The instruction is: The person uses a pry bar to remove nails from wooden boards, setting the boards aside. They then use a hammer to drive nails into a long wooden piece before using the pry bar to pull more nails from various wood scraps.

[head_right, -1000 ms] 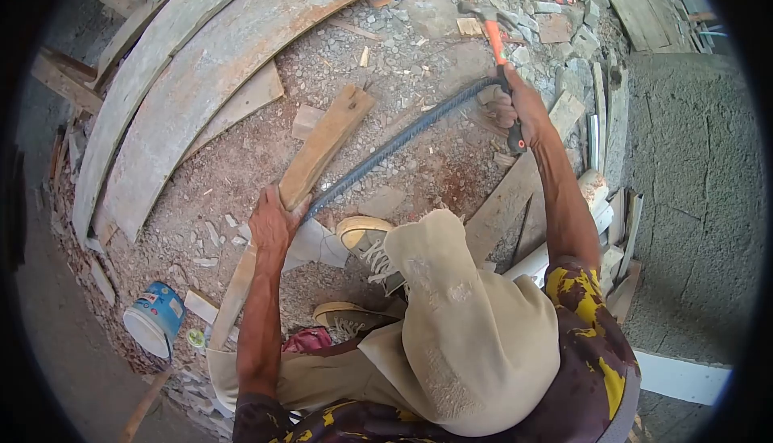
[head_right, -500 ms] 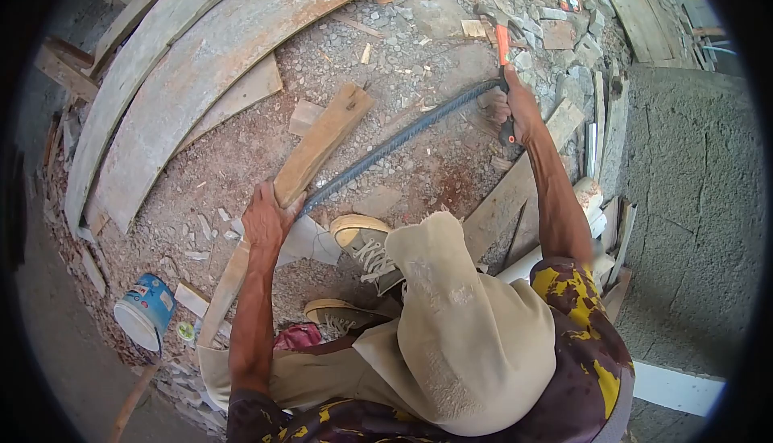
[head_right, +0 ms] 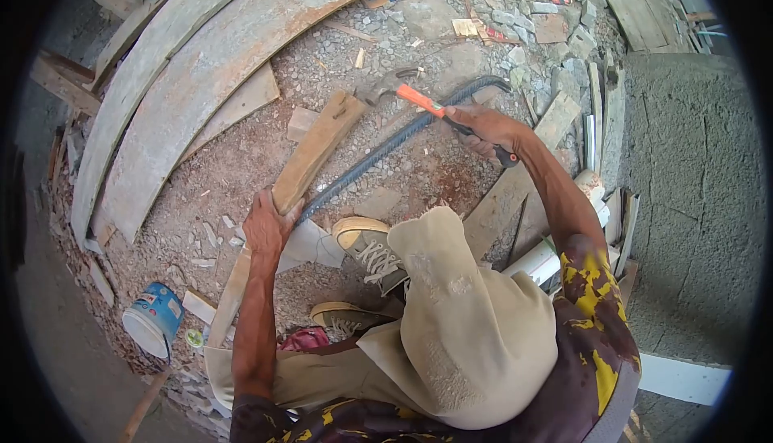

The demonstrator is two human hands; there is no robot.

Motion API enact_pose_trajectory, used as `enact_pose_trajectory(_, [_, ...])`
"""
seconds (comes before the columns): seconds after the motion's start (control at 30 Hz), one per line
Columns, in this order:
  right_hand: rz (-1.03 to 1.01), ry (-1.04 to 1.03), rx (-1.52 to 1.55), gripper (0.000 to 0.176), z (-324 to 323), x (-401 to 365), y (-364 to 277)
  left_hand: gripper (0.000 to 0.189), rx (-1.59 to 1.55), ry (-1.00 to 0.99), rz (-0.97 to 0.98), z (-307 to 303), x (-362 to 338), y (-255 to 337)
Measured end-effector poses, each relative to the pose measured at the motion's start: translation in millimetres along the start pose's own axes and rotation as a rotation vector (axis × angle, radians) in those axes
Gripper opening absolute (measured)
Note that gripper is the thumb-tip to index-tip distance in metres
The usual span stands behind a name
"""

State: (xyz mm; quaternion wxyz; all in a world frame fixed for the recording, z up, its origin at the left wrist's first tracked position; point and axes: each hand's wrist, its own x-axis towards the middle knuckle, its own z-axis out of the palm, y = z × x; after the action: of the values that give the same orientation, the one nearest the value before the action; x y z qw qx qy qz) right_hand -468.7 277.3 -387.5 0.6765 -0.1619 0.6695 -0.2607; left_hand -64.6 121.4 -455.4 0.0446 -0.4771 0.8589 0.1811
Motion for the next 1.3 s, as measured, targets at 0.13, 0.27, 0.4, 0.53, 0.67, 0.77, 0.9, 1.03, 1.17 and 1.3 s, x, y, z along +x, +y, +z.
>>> enact_pose_trajectory(0.13, [-0.201,0.311,0.464,0.045,-27,16,6,0.061,0.022,0.028,0.019,1,4,1])
enact_pose_trajectory(0.27, [-0.010,0.018,-0.009,0.044,14,-4,-11,0.061,-0.014,0.000,-0.025,1,6,5])
enact_pose_trajectory(0.4, [-0.012,0.150,0.175,0.048,-14,2,7,0.060,0.004,0.028,0.000,0,13,-1])
enact_pose_trajectory(0.53, [-0.235,0.369,0.276,0.048,-16,10,5,0.063,0.042,0.035,0.023,5,2,0])
enact_pose_trajectory(0.67, [-0.034,0.067,-0.051,0.046,17,-14,-8,0.062,0.048,-0.014,0.006,3,3,0])
enact_pose_trajectory(0.77, [-0.157,0.201,0.170,0.047,-15,4,-3,0.062,0.045,0.028,0.027,4,7,-4])
enact_pose_trajectory(0.9, [-0.091,0.209,0.154,0.048,16,-2,-16,0.061,0.044,0.022,0.014,5,4,0])
enact_pose_trajectory(1.03, [0.013,0.103,0.030,0.049,6,-6,-1,0.061,0.011,0.008,-0.028,1,4,-6])
enact_pose_trajectory(1.17, [-0.162,0.330,0.298,0.052,-20,24,10,0.062,0.059,0.029,0.002,4,4,-3])
enact_pose_trajectory(1.3, [-0.194,0.274,-0.162,0.052,11,13,1,0.062,0.019,0.060,0.008,7,1,-9])
